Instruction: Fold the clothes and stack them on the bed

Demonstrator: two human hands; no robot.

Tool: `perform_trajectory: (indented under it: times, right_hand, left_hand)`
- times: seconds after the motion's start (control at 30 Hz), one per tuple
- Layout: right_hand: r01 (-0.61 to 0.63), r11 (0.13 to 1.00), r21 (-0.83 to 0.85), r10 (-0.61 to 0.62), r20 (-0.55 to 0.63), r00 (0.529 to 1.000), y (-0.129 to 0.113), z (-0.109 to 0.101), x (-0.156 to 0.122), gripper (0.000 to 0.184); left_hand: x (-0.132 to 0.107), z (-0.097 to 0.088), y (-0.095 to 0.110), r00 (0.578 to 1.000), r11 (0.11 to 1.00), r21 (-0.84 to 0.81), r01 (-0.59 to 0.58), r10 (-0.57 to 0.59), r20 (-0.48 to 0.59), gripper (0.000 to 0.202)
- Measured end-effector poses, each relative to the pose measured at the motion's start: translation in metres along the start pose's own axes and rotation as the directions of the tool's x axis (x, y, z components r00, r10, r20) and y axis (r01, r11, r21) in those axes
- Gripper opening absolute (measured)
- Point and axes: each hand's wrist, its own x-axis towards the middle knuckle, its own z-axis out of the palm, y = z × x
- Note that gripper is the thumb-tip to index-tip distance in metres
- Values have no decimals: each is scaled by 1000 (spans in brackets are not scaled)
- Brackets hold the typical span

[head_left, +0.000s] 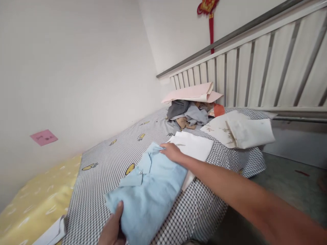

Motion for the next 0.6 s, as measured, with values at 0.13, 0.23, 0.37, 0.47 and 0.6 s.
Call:
perform_trajectory:
  times: [0.13,0.23,0.37,0.47,0.6]
  right_hand:
    - [-48,989,-138,26,-155,988,32,-71,34,29]
    - [-159,957,-243,98,-244,965,61,-111,52,33]
    - [-277,897,-344,163,-324,932,108,-124,54,61]
    - [-307,884,-353,135,-437,889,140,-104,37,61]
    - [-279,911,-304,97,-501,860,161,-64,-2,48]
  left_hand:
    - [-3,106,11,994,995,-64,-79,84,74,35]
    - [5,165,11,980,999,28,-35,29,195,30]
    - [19,190,-14,946,959,279,54,-139,292,46]
    - [32,157,-47,964,873,453,-180,65,257,48]
    - [54,55,-82,729,282,717,-637,522,443,37]
